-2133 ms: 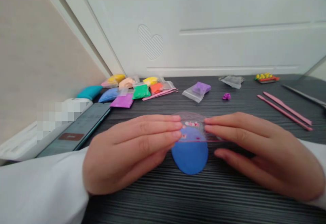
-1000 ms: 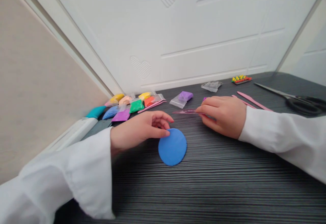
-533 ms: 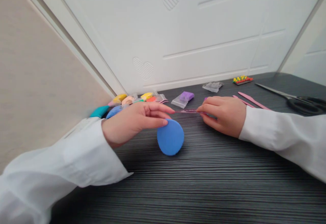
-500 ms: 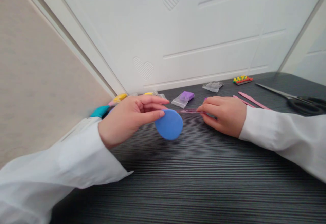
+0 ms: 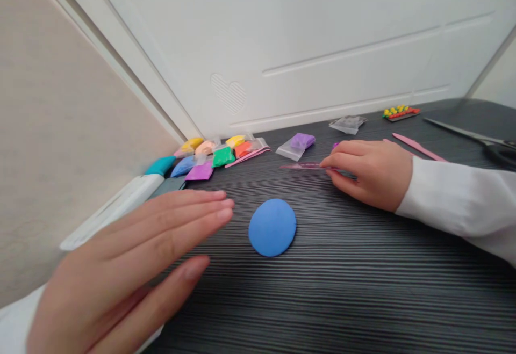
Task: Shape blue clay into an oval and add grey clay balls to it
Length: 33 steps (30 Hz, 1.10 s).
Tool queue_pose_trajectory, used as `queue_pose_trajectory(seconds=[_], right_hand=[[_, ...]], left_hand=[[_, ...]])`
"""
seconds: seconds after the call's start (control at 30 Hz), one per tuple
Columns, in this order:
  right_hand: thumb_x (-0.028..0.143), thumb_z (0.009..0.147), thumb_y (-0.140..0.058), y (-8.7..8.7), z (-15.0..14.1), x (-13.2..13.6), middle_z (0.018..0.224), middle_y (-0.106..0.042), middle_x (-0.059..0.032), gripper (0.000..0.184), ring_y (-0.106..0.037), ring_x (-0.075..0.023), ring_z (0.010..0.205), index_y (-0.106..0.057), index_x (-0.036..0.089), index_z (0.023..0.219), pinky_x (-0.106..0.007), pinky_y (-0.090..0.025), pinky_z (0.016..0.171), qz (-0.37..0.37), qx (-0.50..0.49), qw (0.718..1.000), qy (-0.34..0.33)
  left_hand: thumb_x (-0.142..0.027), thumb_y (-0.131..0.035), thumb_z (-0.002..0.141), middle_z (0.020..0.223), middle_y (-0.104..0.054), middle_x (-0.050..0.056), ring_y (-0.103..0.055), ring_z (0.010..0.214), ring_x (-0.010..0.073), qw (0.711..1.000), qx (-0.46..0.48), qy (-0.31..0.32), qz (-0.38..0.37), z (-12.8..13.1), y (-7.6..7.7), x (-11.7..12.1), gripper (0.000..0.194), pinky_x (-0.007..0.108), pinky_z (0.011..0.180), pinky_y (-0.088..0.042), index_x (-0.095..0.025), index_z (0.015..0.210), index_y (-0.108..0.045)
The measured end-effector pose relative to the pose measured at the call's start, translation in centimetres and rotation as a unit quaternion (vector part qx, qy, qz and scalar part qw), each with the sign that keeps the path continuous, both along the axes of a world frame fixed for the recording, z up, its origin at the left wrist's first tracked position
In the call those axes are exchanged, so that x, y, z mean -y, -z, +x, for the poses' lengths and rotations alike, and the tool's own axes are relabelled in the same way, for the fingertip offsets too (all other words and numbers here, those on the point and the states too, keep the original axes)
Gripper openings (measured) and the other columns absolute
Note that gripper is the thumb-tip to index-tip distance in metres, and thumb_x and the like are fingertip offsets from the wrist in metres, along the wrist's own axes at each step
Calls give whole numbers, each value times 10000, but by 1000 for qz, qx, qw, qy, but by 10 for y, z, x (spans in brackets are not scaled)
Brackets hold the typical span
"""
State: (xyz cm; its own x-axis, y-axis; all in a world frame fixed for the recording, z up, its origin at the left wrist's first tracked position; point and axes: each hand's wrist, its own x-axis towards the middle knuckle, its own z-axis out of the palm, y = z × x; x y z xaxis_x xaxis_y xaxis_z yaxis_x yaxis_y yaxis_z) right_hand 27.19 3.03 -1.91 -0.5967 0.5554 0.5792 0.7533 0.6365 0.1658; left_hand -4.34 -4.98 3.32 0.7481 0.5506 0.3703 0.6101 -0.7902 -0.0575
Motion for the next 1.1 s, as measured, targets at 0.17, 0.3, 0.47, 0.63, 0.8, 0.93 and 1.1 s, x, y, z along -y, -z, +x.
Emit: queue_pose_trajectory(seconds=[0.17, 0.3, 0.47, 0.63, 0.8, 0.93, 1.1], right_hand=[[244, 862, -450, 0, -1, 0, 865, -645, -21, 213, -628, -179, 803, -647, 194, 925, -284, -431, 631, 7, 7, 1000, 4], [245, 864, -447, 0, -1, 0, 867, -644, -19, 213, -627, -174, 808, -645, 195, 924, -278, -434, 642, 5, 6, 1000, 8], [246, 865, -445, -1, -1, 0, 863, -638, -16, 211, -625, -177, 809, -643, 199, 920, -280, -430, 629, 0, 10, 1000, 9], [246, 865, -440, -1, -2, 0, 874, -640, -19, 219, -624, -180, 829, -643, 198, 928, -278, -427, 641, -11, 1, 1000, 8], [245, 863, -443, -2, -2, 1, 882, -643, -26, 213, -623, -179, 811, -642, 197, 922, -278, -420, 625, -22, 5, 1000, 17], [236, 858, -447, -3, -2, 2, 894, -643, -32, 210, -620, -182, 817, -640, 191, 928, -279, -425, 645, -32, 2, 999, 12], [236, 861, -440, -3, -2, 2, 903, -641, -31, 219, -620, -186, 824, -641, 191, 936, -283, -434, 673, -34, -1, 999, 13]], left_hand=[[-433, -390, 907, 1500, -253, -27, -248, 1366, 169, 991, -113, 14, -66, 26, 11, -4, 561, 306, 1147, -131, -226, 1408, -246], [-610, -354, 857, 1513, -171, 36, -181, 1389, 193, 973, -186, 35, -131, 41, 25, -8, 758, 370, 1149, -124, -179, 1438, -126], [-635, -352, 843, 1513, -149, 27, -134, 1398, 229, 961, -226, 26, -157, 40, 26, -11, 770, 464, 1143, -31, -211, 1439, -114], [-649, -367, 827, 1529, -127, 65, -127, 1396, 273, 974, -189, 15, -121, 38, 28, -7, 806, 503, 1129, -63, -220, 1444, -74], [-498, -531, 827, 1482, -251, 86, -298, 1318, 281, 990, -67, -61, -106, 40, 28, -10, 699, 452, 1065, -312, -250, 1407, -230], [-383, -604, 812, 1334, -433, 66, -431, 1196, 259, 991, -19, -60, -115, 39, 25, -19, 502, 415, 988, -410, -285, 1280, -446], [-231, -569, 850, 1126, -591, 35, -507, 1061, 198, 996, -26, 32, -81, 39, 26, -25, 264, 373, 956, -428, -268, 1109, -601]])
